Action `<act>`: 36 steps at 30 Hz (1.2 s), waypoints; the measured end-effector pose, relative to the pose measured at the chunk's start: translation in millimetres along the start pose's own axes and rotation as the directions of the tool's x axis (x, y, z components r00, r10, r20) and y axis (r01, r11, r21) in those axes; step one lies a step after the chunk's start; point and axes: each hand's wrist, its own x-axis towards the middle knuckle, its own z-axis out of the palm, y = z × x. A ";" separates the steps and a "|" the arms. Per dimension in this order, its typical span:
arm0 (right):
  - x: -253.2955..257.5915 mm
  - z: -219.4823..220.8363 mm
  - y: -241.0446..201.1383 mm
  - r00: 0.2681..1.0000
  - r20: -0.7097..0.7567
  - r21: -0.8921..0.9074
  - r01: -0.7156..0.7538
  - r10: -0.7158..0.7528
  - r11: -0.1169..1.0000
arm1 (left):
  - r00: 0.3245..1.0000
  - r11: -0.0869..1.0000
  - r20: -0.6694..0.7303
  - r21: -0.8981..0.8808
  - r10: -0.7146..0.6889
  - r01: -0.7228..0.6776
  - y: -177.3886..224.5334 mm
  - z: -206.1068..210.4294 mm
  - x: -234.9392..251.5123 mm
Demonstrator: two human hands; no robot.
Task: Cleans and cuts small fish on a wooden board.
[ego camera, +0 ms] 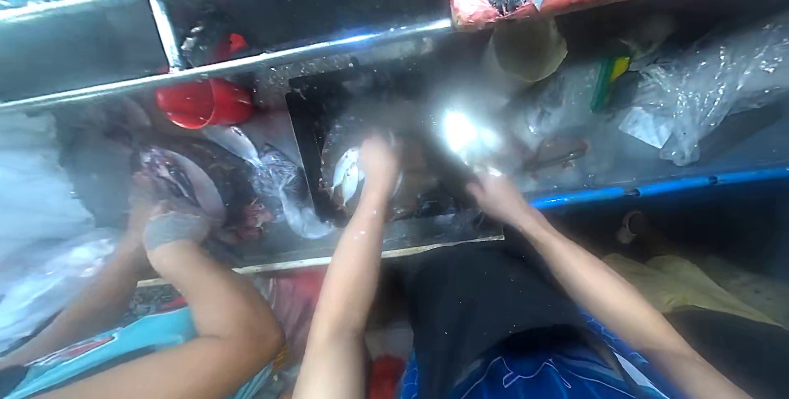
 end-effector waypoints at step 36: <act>4.3 -24.2 12.2 0.999 0.051 -0.082 0.013 -0.008 0.997 | 0.787 0.777 -0.133 -0.125 0.603 -0.617 -32.1 54.2 -12.6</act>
